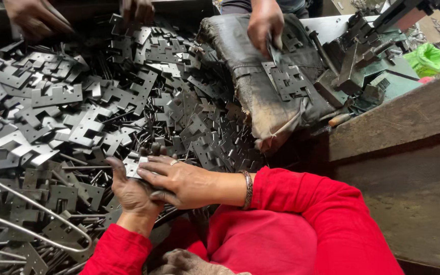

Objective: The person picks up metal hinge-like components one at a time from a large bin, aligns them, and places them onto a padded work surface at the edge of the bin.

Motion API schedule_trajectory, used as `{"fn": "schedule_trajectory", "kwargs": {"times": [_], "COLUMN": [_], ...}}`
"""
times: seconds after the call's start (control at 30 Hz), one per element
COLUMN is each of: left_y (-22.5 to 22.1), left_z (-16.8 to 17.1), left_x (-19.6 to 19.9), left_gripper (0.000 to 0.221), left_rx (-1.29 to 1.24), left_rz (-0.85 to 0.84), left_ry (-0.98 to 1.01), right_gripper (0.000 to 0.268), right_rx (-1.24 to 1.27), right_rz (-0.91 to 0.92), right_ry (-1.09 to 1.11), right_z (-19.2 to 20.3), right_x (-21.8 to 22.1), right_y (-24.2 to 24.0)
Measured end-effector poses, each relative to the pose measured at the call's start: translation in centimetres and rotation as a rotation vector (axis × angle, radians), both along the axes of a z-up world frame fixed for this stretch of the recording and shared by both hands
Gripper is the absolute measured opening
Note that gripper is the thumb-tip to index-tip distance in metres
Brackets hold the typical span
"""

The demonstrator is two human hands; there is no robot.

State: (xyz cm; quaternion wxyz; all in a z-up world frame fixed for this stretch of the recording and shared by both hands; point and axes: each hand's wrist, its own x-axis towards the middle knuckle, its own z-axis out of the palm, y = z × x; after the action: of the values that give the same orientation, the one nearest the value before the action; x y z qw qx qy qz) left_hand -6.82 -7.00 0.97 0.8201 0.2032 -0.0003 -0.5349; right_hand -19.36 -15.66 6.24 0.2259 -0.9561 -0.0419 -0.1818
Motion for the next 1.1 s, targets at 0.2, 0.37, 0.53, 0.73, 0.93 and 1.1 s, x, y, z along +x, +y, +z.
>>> {"fn": "schedule_trajectory", "kwargs": {"times": [0.2,0.37,0.53,0.73,0.93,1.1], "left_y": [0.3,1.5,4.4,4.7,4.7,5.3], "left_z": [0.5,1.7,-0.3,-0.6,1.3,2.9], "left_x": [-0.2,3.0,4.1,6.3,9.6,10.4], "left_gripper": [0.063,0.071,0.065,0.059,0.043,0.026], "left_rx": [-0.057,0.541,1.068,1.152,0.943,0.279], "left_rz": [-0.203,-0.043,-0.278,-0.392,0.068,0.130], "left_ry": [-0.191,-1.944,-2.197,-1.980,-1.838,-0.514], "right_gripper": [0.053,0.049,0.050,0.085,0.057,0.059], "right_rx": [0.354,1.437,-0.657,-0.593,-0.417,-0.234], "right_rz": [-0.301,-0.516,-0.868,-1.035,-0.685,-0.621], "right_ry": [-0.010,-0.171,-0.244,0.417,0.591,0.784], "right_z": [-0.3,1.7,0.9,0.0,-2.8,-6.0], "right_x": [-0.9,-5.0,-10.7,-10.4,-6.7,-6.2], "right_y": [-4.8,-16.5,-27.4,-25.0,-13.2,-12.4]}}
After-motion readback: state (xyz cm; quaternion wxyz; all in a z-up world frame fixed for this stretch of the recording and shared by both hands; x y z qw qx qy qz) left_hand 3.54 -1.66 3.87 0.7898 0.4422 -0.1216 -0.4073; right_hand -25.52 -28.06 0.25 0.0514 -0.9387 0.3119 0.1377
